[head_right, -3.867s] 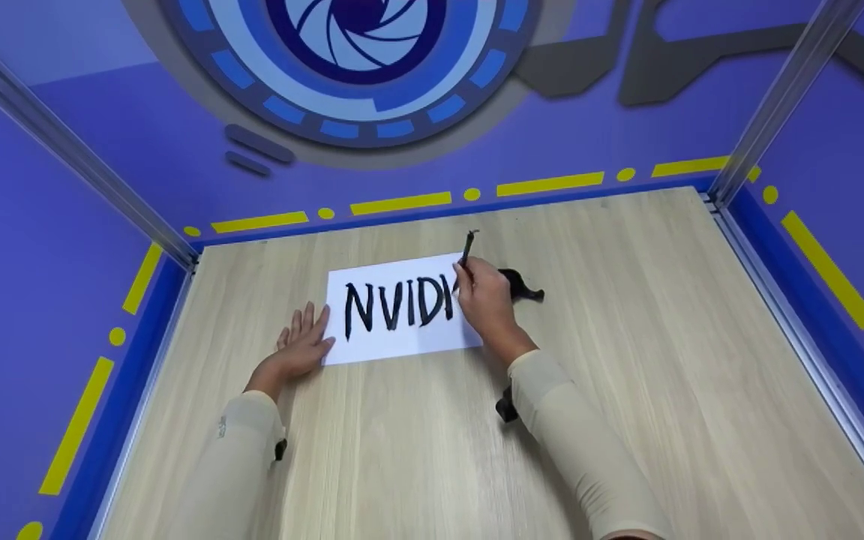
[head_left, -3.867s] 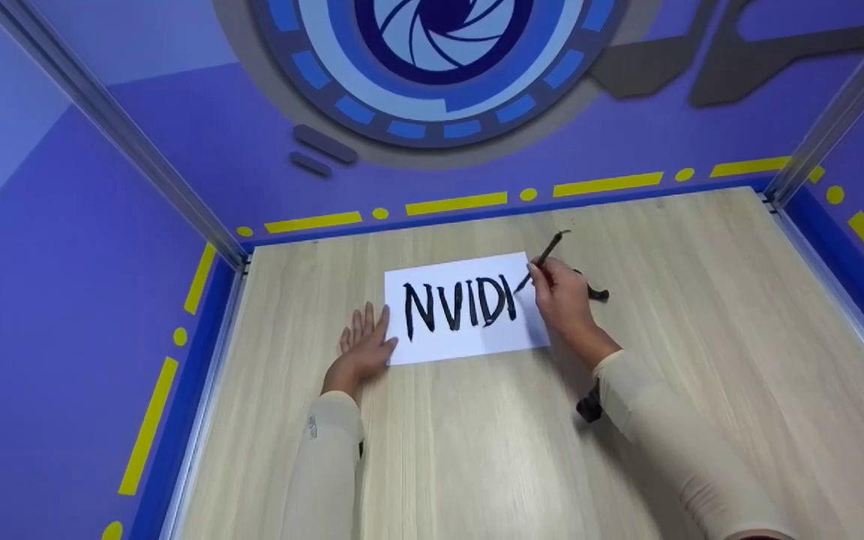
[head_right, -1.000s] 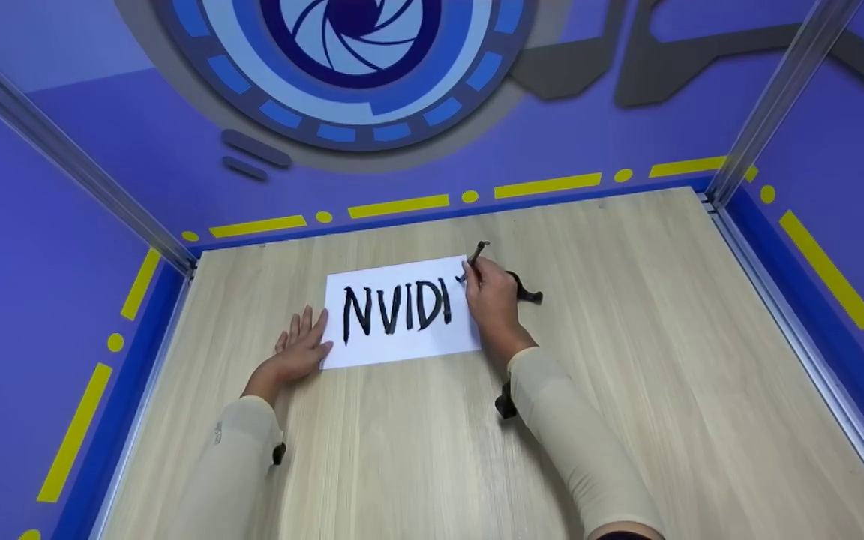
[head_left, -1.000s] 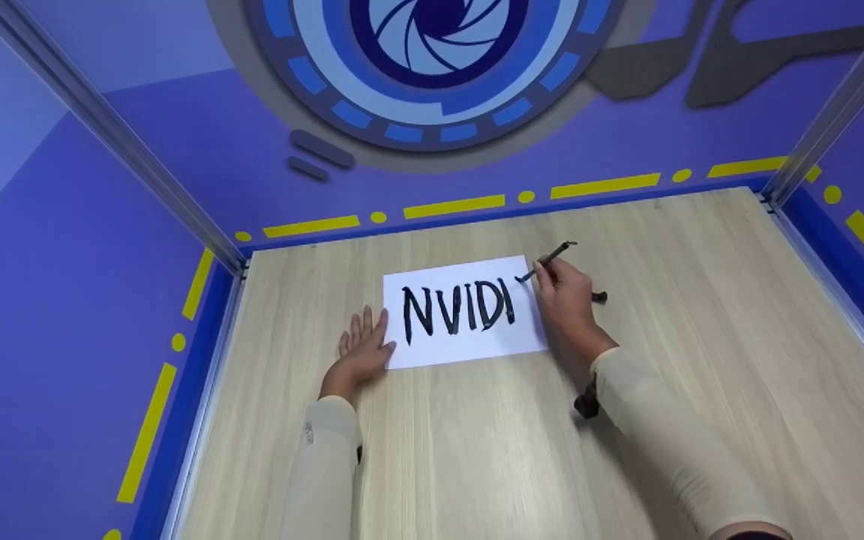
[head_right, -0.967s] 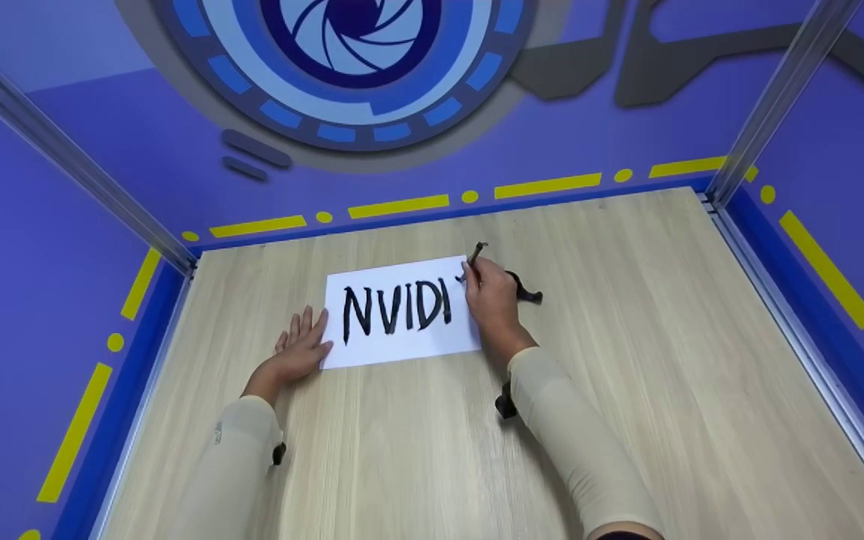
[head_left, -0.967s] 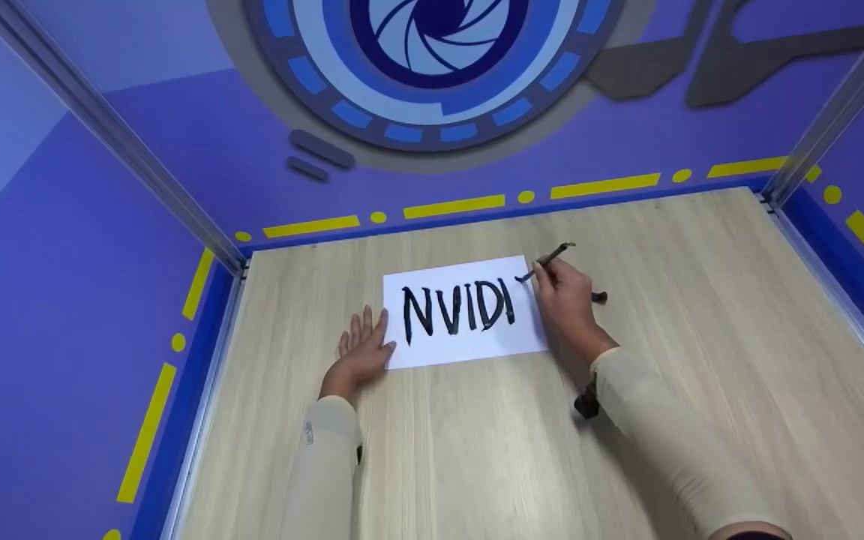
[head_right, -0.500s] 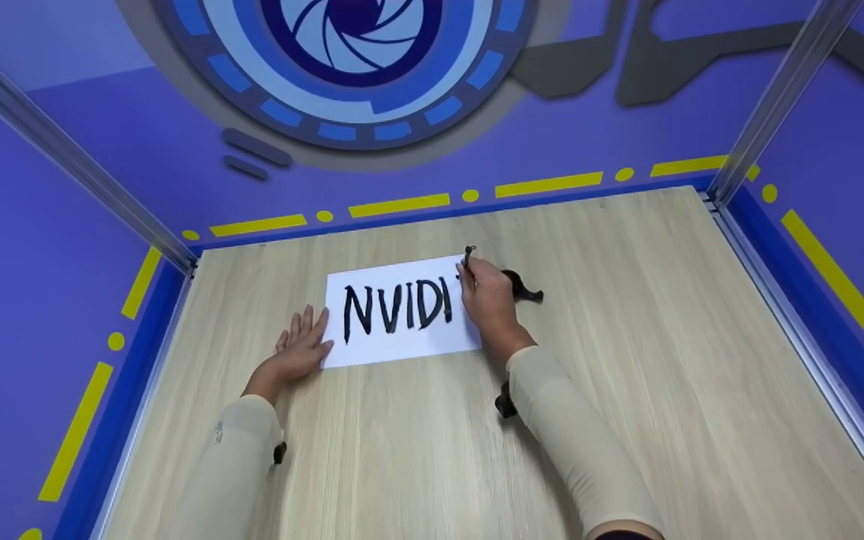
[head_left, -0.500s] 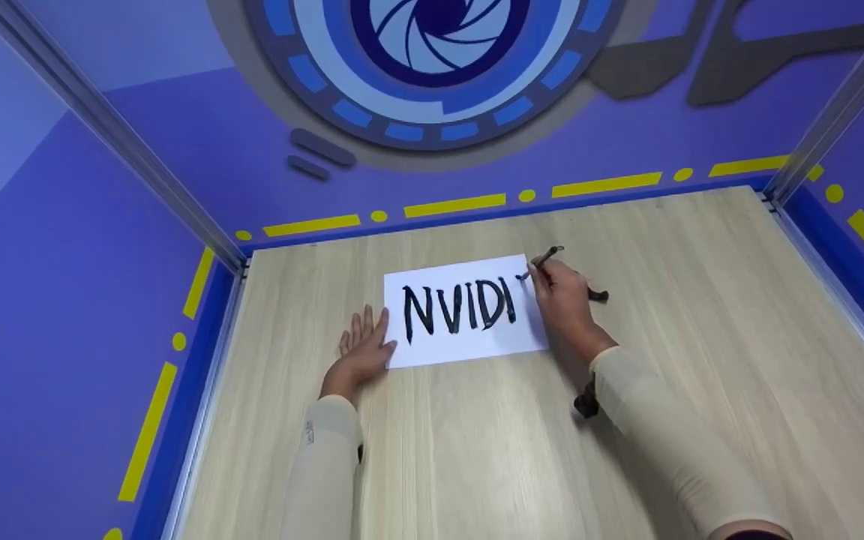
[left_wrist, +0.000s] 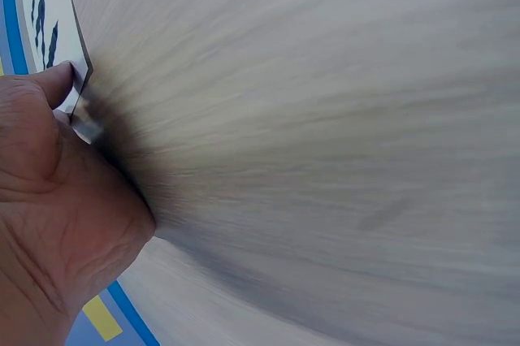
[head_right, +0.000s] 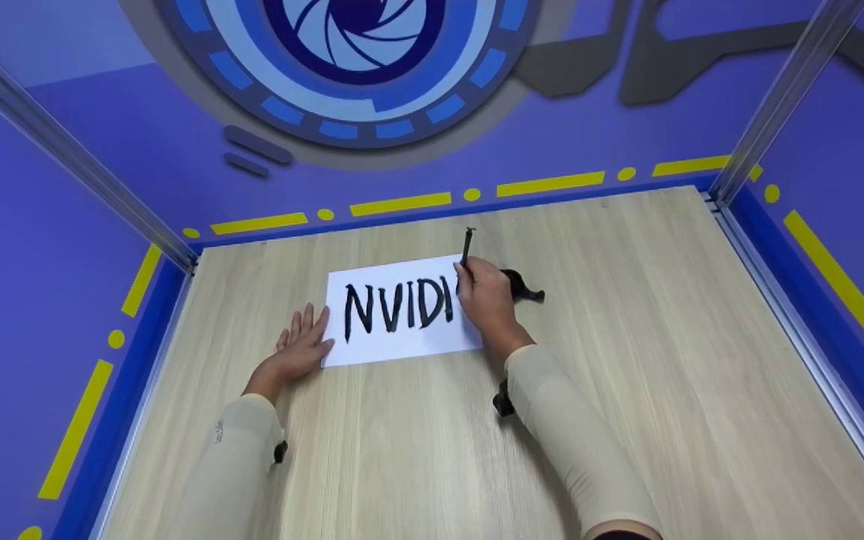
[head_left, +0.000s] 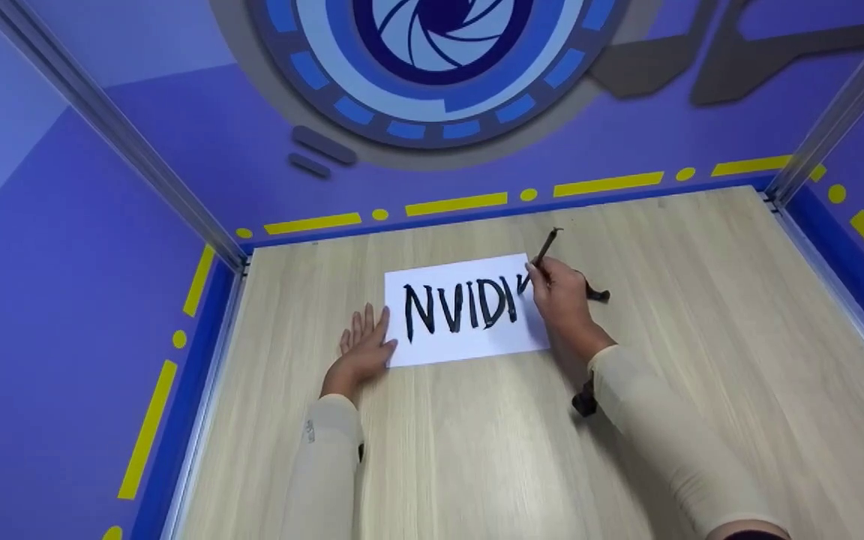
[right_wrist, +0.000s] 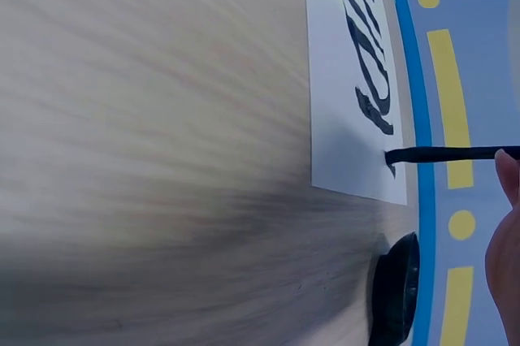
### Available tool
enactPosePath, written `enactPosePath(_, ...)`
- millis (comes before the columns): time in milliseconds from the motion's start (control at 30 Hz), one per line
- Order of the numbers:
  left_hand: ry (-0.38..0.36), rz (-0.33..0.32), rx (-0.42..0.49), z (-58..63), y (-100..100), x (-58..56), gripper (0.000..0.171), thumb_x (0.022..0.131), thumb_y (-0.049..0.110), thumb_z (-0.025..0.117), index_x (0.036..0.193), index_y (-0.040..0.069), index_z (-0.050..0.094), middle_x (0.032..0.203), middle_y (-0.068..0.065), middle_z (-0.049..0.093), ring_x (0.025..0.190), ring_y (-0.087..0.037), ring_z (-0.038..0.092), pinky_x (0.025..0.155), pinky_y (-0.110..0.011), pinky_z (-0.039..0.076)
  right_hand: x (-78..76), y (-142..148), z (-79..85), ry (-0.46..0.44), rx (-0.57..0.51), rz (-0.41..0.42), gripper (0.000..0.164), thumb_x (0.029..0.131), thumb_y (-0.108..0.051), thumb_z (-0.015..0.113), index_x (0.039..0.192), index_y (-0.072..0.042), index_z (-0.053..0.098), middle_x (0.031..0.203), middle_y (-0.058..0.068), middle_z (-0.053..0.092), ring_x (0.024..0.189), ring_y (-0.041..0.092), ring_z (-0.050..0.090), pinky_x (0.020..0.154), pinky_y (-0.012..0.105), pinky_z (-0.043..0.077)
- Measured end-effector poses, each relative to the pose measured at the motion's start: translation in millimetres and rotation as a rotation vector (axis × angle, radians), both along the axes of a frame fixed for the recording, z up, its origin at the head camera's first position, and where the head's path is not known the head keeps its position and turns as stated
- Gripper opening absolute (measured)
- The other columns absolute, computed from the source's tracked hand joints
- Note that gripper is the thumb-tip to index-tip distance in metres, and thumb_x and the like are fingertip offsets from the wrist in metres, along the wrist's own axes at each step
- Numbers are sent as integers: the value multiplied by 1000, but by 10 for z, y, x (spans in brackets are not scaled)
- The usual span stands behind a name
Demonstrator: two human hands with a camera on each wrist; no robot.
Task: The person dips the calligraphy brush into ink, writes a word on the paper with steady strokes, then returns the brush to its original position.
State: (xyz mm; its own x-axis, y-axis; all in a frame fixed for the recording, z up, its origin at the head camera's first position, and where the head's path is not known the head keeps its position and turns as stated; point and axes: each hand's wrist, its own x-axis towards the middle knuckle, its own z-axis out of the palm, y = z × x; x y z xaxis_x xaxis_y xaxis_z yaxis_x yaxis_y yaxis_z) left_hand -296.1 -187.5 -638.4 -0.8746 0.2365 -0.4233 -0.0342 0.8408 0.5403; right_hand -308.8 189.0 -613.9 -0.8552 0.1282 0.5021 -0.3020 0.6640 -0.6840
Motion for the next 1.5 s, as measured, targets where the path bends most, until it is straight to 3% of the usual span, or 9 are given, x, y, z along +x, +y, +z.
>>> enactPosePath(500,-22,5,-16,-53,-4,-60,74,111,43,36,173,29,-2,178,-3,-30,165,-31,-33,133,-57,-20,68,-54,57,-38,-82,25,22,104,-17,70,91,0,73,73,11,67,66,18,54,60,25,41)
enactPosePath(667,-12,3,-22,-110,3,-105,74,111,43,36,173,28,-2,178,-4,-29,165,-32,-32,133,-58,-17,60,-7,124,-27,-133,-1,23,104,-17,70,87,-1,69,72,11,64,66,19,53,59,22,39)
enactPosePath(933,4,11,10,-64,-11,-55,74,111,42,38,173,27,1,179,-6,-28,165,-33,-32,132,-59,-19,-4,129,217,-9,-210,-46,21,106,-17,68,94,0,73,78,14,69,71,19,57,62,15,41)
enactPosePath(1267,-25,15,-34,-117,-11,-71,73,111,44,35,172,32,-4,177,-1,-33,163,-30,-36,133,-57,-20,-64,163,138,-17,-195,-61,19,104,-15,69,98,2,76,84,16,78,73,18,66,64,12,43)
enactPosePath(1500,7,18,0,9,20,-6,72,112,39,36,173,24,2,180,-7,-26,165,-34,-31,133,-59,-19,-66,168,76,-102,-226,-52,25,108,-22,64,109,1,76,93,17,78,80,21,66,67,15,45)
